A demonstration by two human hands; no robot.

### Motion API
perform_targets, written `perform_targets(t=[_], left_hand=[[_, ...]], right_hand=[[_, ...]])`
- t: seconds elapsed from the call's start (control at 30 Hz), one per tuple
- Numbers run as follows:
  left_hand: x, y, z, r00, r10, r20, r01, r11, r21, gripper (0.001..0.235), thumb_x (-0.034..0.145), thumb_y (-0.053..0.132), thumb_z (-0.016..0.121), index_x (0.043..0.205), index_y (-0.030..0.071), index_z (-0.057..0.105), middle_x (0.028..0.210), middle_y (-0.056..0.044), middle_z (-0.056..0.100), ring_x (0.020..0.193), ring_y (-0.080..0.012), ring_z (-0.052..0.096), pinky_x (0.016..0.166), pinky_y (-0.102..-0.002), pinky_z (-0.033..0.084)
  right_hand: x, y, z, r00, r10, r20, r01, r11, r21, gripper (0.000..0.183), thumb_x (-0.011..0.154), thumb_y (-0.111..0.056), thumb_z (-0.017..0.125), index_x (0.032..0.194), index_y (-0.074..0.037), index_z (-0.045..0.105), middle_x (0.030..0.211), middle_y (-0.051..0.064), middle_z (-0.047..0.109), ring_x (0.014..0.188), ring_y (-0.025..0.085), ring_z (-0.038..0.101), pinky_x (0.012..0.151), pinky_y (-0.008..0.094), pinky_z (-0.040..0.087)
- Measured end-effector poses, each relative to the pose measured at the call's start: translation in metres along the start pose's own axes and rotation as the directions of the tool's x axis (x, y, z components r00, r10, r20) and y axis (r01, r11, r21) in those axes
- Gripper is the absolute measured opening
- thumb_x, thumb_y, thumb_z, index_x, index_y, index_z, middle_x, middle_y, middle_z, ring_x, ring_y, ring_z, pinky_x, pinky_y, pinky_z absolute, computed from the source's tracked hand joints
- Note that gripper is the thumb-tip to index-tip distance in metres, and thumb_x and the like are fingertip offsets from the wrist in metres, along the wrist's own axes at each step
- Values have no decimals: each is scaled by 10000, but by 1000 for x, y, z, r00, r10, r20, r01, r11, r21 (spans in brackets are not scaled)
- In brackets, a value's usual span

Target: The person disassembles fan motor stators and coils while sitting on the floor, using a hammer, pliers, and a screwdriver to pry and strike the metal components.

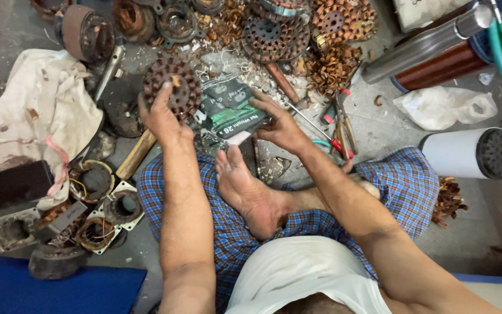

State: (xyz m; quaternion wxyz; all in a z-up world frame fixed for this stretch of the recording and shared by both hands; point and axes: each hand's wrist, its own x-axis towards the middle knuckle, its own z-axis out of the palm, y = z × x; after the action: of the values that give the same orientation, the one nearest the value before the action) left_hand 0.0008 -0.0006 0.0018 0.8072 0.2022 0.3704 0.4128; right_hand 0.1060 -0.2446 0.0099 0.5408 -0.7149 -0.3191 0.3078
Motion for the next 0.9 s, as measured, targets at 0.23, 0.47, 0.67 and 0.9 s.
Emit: perform_targets(t=[0.23, 0.47, 0.67, 0.9], left_hand=[[-7, 8, 6, 993, -64, -103, 73, 994, 83, 924, 771, 47, 779, 1549, 15, 280, 1401, -235, 557, 1207, -341, 644, 981, -467, 586], [-8, 13, 5, 999, 29, -45, -31, 999, -32, 870, 767, 39, 800, 1511, -18, 352, 1375, -250, 589, 1194, -348, 658, 939, -460, 630], [-15, 9, -3, 993, 68, 100, -69, 998, 13, 709, 726, 18, 829, 1368, -42, 534, 1199, -193, 679, 1017, -339, 721, 842, -453, 648], [-21, -8, -6, 956, -36, 291, -42, 966, 256, 576, 693, 134, 892, 1217, 21, 680, 1108, -124, 712, 1022, -277, 727, 883, -441, 676]], right_hand=[[20, -7, -9, 851, -475, -225, 239, 730, -640, 442, 846, 56, 790, 1242, -116, 702, 1303, 87, 718, 1196, 237, 703, 1033, 332, 599], [31, 14, -7, 997, 36, 66, 43, 434, -900, 494, 843, -407, 851, 1213, -111, 712, 1005, 129, 756, 801, 286, 729, 706, 433, 590], [63, 24, -3, 889, 445, -108, -437, 754, -490, 597, 897, -416, 754, 1301, -21, 563, 989, 177, 746, 563, 196, 671, 543, 348, 599], [83, 9, 10, 706, 664, -246, -685, 729, 3, 488, 959, -275, 663, 1358, -33, 521, 923, 178, 733, 490, 183, 643, 416, 318, 565]])
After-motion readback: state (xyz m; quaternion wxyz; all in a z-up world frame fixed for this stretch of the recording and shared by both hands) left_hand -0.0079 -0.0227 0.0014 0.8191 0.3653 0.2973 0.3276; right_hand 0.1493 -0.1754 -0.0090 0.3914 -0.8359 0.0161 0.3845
